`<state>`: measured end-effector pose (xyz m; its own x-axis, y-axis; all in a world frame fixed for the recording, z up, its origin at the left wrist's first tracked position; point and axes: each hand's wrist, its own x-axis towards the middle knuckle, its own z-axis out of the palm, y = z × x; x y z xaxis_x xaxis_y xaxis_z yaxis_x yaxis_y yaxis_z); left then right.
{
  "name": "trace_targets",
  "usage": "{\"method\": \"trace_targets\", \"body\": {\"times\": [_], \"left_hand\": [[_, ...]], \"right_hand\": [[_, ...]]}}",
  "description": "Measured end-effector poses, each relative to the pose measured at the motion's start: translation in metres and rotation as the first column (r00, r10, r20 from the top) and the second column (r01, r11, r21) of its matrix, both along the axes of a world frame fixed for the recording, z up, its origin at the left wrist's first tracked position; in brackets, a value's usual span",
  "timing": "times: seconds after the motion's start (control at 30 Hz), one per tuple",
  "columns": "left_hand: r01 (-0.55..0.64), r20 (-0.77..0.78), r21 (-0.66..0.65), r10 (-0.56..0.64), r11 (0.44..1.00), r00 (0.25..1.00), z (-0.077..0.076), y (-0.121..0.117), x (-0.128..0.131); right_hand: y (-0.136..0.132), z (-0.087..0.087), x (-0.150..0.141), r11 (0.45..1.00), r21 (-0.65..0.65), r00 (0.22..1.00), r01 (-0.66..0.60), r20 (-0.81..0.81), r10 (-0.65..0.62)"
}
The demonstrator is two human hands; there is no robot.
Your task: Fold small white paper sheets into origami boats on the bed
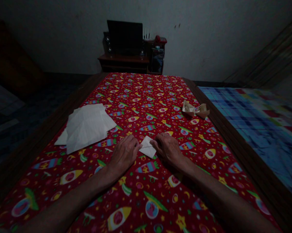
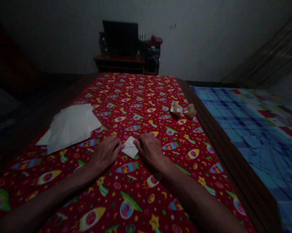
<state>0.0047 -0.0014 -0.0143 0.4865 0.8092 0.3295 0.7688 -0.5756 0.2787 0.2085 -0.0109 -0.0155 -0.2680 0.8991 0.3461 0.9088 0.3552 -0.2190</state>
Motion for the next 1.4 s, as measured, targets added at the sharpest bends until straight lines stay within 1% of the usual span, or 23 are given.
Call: {"method": "trace_targets", "body": {"times": [0.13,0.3,0.37,0.47,0.53,0.57,0.63,0.73,0.8,0.83,0.87,0.93,0.97,1.0,1.03,1.1,1.23,1.33,1.4], "left_hand": [[-0.02,-0.045,0.003,0.02,1.0,0.999,0.002,-0.001,0.0],[-0.016,-0.013,0.006,0.016,1.0,1.0,0.003,-0.001,-0.002],[0.028,-0.022,0.024,-0.027,0.999,0.999,0.005,-0.001,-0.002],[0.187,-0.117,0.068,-0.178,0.98,0.977,0.008,0.0,-0.001],[0.285,-0.179,0.064,-0.27,0.956,0.946,0.009,0.001,-0.001],[0.315,-0.195,0.054,-0.299,0.947,0.934,0.008,0.001,-0.002],[0.336,-0.212,0.029,-0.323,0.941,0.922,0.008,0.0,-0.003],[0.327,-0.223,-0.018,-0.323,0.945,0.92,0.006,-0.002,-0.005],[0.324,-0.222,-0.039,-0.324,0.945,0.92,0.006,-0.005,-0.005],[0.321,-0.224,-0.049,-0.323,0.946,0.919,0.006,-0.006,-0.006],[0.318,-0.227,-0.055,-0.322,0.946,0.919,0.006,-0.007,-0.006],[0.309,-0.237,-0.066,-0.316,0.949,0.919,0.006,-0.009,-0.006],[0.306,-0.242,-0.069,-0.314,0.949,0.918,0.005,-0.01,-0.007],[0.305,-0.245,-0.072,-0.314,0.949,0.917,0.005,-0.01,-0.008],[0.305,-0.249,-0.075,-0.314,0.949,0.916,0.004,-0.011,-0.01],[0.307,-0.258,-0.078,-0.316,0.949,0.913,0.002,-0.013,-0.014],[0.312,-0.256,-0.054,-0.315,0.949,0.914,0.002,-0.015,-0.022],[0.301,-0.25,-0.027,-0.298,0.953,0.921,0.004,-0.018,-0.026],[0.292,-0.242,-0.007,-0.285,0.956,0.928,0.004,-0.02,-0.028]], "right_hand": [[0.0,0.0,0.001,1.0,-0.009,1.0,-0.008,0.012,0.008],[0.0,0.002,0.0,1.0,-0.007,1.0,-0.015,-0.005,0.015],[0.0,0.002,0.0,1.0,-0.007,1.0,-0.009,-0.005,0.009],[0.0,0.001,-0.001,1.0,0.002,1.0,0.004,0.003,-0.004],[0.001,-0.001,0.0,1.0,0.012,1.0,0.006,-0.001,-0.006],[0.001,-0.001,0.0,1.0,0.016,1.0,0.007,-0.009,-0.006],[0.002,-0.002,0.001,1.0,0.014,0.999,0.009,-0.037,-0.008],[0.002,-0.002,0.003,1.0,0.009,0.997,0.025,-0.071,-0.024],[0.001,-0.002,0.003,0.999,0.039,0.997,0.028,-0.074,-0.025],[-0.001,-0.002,0.003,0.998,0.062,0.998,0.0,-0.064,0.003],[-0.003,-0.002,0.003,0.995,0.082,0.997,-0.056,-0.045,0.06],[-0.009,-0.001,0.004,0.97,0.086,0.974,-0.228,0.012,0.228],[-0.013,-0.001,0.005,0.949,0.059,0.951,-0.31,0.038,0.308],[-0.017,0.0,0.007,0.931,0.023,0.93,-0.365,0.056,0.363],[-0.021,0.001,0.01,0.923,-0.01,0.921,-0.384,0.062,0.384],[-0.03,0.005,0.016,0.931,-0.061,0.929,-0.359,0.067,0.363],[-0.042,0.008,0.027,0.954,-0.089,0.951,-0.286,0.1,0.294],[-0.043,0.005,0.027,0.968,-0.066,0.961,-0.244,0.115,0.25],[-0.041,0.003,0.023,0.977,-0.027,0.971,-0.21,0.114,0.212]]}}
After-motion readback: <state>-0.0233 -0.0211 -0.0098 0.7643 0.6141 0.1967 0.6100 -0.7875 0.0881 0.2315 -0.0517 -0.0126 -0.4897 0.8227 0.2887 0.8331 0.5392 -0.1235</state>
